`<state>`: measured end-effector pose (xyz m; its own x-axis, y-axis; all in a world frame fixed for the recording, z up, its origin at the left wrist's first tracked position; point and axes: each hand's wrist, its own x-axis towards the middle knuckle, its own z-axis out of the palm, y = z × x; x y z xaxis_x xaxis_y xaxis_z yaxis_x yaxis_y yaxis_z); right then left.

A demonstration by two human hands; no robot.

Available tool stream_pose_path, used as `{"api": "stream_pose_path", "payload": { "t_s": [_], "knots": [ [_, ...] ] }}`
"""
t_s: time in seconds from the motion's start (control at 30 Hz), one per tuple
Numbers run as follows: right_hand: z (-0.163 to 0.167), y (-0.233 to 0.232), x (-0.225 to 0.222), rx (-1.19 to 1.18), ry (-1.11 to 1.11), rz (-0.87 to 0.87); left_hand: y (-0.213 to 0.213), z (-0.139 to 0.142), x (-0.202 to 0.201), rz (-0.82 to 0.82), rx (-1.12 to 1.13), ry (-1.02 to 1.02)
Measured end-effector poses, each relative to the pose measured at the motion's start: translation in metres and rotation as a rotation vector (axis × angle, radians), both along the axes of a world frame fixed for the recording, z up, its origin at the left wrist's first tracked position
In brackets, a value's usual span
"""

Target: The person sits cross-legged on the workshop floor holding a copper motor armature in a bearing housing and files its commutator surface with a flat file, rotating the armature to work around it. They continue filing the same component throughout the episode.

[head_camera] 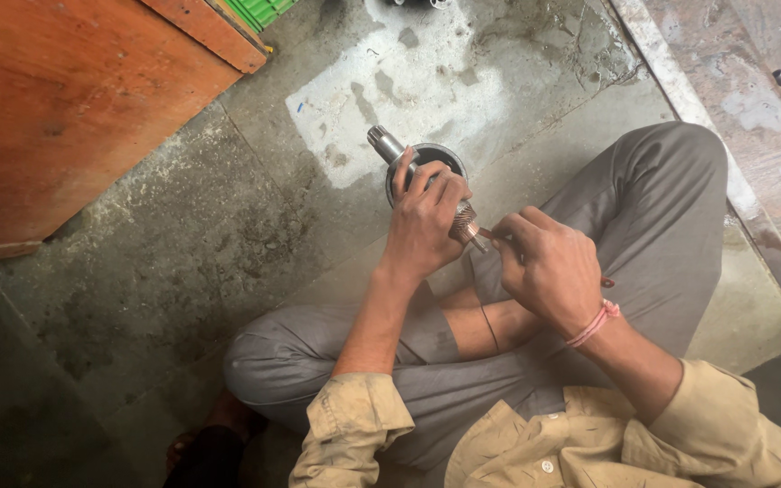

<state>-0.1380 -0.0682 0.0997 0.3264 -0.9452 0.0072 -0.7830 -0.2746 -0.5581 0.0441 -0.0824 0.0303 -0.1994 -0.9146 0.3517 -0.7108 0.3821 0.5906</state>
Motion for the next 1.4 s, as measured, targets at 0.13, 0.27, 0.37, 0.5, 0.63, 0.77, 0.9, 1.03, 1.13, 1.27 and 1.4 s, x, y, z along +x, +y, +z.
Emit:
{"api": "stream_pose_path", "payload": {
  "t_s": [0.13, 0.27, 0.37, 0.5, 0.63, 0.77, 0.9, 1.03, 1.13, 1.27, 1.4],
  "knots": [
    [0.0, -0.004, 0.005, -0.075, 0.032, 0.073, -0.001, -0.001, -0.001, 0.014, 0.004, -0.023],
    [0.004, -0.008, 0.006, -0.075, 0.026, 0.077, -0.001, -0.002, 0.0, 0.01, 0.011, -0.008],
    [0.007, -0.009, 0.004, -0.004, 0.06, 0.08, -0.001, -0.002, 0.001, 0.013, -0.018, -0.019],
    [0.003, -0.011, 0.008, -0.021, 0.099, 0.078, -0.003, -0.002, 0.001, 0.012, -0.002, -0.022],
    [-0.001, -0.008, 0.009, -0.066, 0.087, 0.103, -0.004, -0.003, 0.001, 0.015, -0.005, -0.016],
    [-0.005, 0.0, 0.007, -0.071, 0.165, 0.117, -0.002, -0.003, 0.002, 0.014, -0.01, -0.014],
    [-0.014, 0.003, 0.011, -0.145, 0.112, 0.109, -0.002, -0.003, 0.0, 0.024, -0.004, -0.026],
    [-0.012, 0.004, 0.004, -0.11, 0.07, 0.121, -0.002, -0.001, -0.001, 0.02, -0.007, -0.011],
    [-0.011, 0.005, 0.001, -0.053, 0.105, 0.099, -0.001, 0.0, 0.001, 0.007, 0.003, -0.007],
    [-0.018, 0.004, 0.007, -0.143, 0.007, 0.079, -0.002, -0.003, -0.001, 0.026, -0.004, -0.016],
    [-0.023, 0.007, 0.01, -0.115, -0.122, 0.021, 0.0, -0.003, -0.002, 0.013, 0.011, -0.027]
  ]
}}
